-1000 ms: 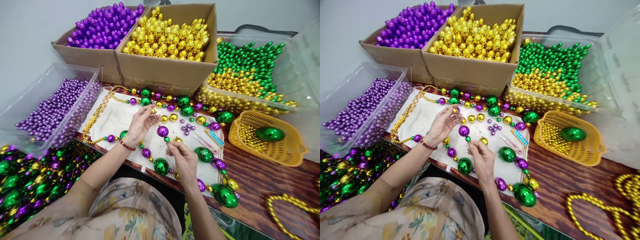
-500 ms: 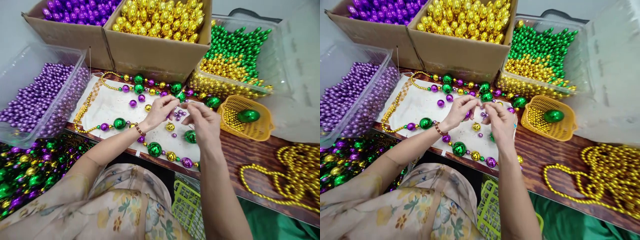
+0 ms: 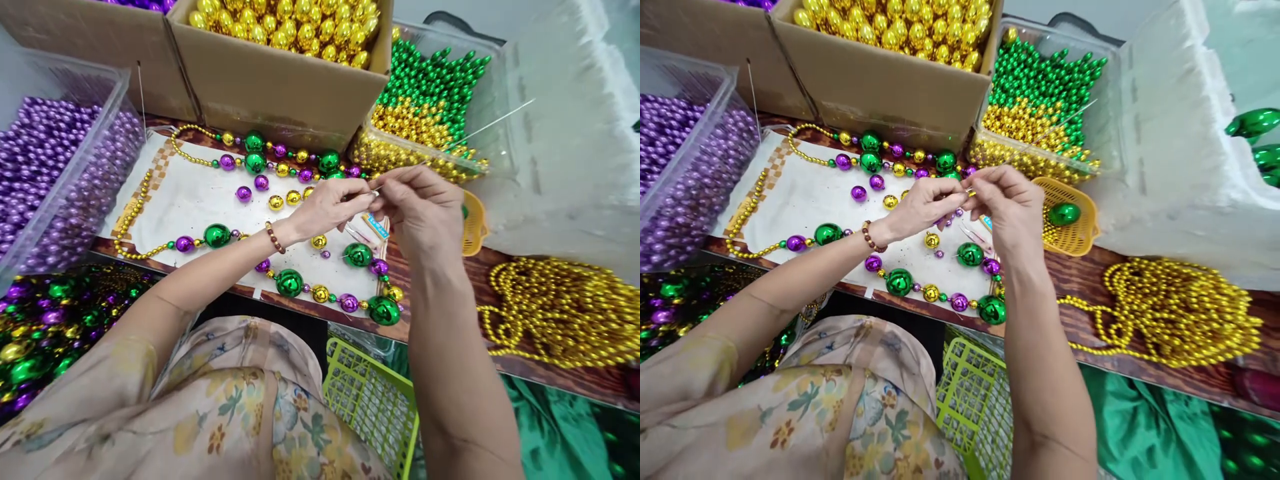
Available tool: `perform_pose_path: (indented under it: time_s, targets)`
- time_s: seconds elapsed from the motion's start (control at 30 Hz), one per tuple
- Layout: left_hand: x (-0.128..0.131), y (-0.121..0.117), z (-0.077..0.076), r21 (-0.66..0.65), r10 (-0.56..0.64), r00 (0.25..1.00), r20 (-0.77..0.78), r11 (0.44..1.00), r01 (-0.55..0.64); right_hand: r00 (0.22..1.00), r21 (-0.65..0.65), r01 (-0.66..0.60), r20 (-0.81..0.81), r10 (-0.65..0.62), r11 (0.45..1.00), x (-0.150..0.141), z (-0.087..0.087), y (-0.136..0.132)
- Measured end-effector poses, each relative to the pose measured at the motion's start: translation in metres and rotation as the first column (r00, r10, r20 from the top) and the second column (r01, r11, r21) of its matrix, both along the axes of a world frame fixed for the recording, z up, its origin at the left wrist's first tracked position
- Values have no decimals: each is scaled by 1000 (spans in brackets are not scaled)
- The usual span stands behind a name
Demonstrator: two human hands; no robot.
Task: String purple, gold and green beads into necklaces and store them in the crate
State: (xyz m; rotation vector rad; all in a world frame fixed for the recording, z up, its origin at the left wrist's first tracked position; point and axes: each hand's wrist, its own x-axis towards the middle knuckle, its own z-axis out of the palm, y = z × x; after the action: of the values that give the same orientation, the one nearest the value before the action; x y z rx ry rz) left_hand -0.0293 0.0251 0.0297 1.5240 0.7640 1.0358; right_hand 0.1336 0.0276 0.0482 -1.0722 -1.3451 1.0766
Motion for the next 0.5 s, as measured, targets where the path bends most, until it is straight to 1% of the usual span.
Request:
perform_pose_path:
  time_s: [0.07,0.17,0.2,0.27,0.33,0.37,0.43,0.5]
  targets:
    - [4,1,5,30,-26,1000,-16,999,27,999,27,24,-22,-23,999,6,5,1]
    - [10,1,8,69,-54,998,-45,996,57,997,88,2,-76,5,996,18,18,5]
    - [11,0,7,77,-60,997,-53,995,64,997,95,-6,-82,14,995,21,21,7]
    - [14,0,5,84,-56,997,-55,995,61,997,66,-20,-74,25,998,24,26,8]
    - [17,-1,1,74,-46,999,-29,996,48,998,19,-39,-53,40,999,24,29,7]
    - [17,-1,-3,62,-42,999,-8,997,42,998,20,-40,-54,41,999,24,30,6]
    - [19,-2,-11,33,-34,999,29,999,33,997,96,13,-82,-5,995,25,34,5]
    - [20,-4,-21,10,-19,998,52,1000,18,991,200,121,-89,-105,972,32,44,7]
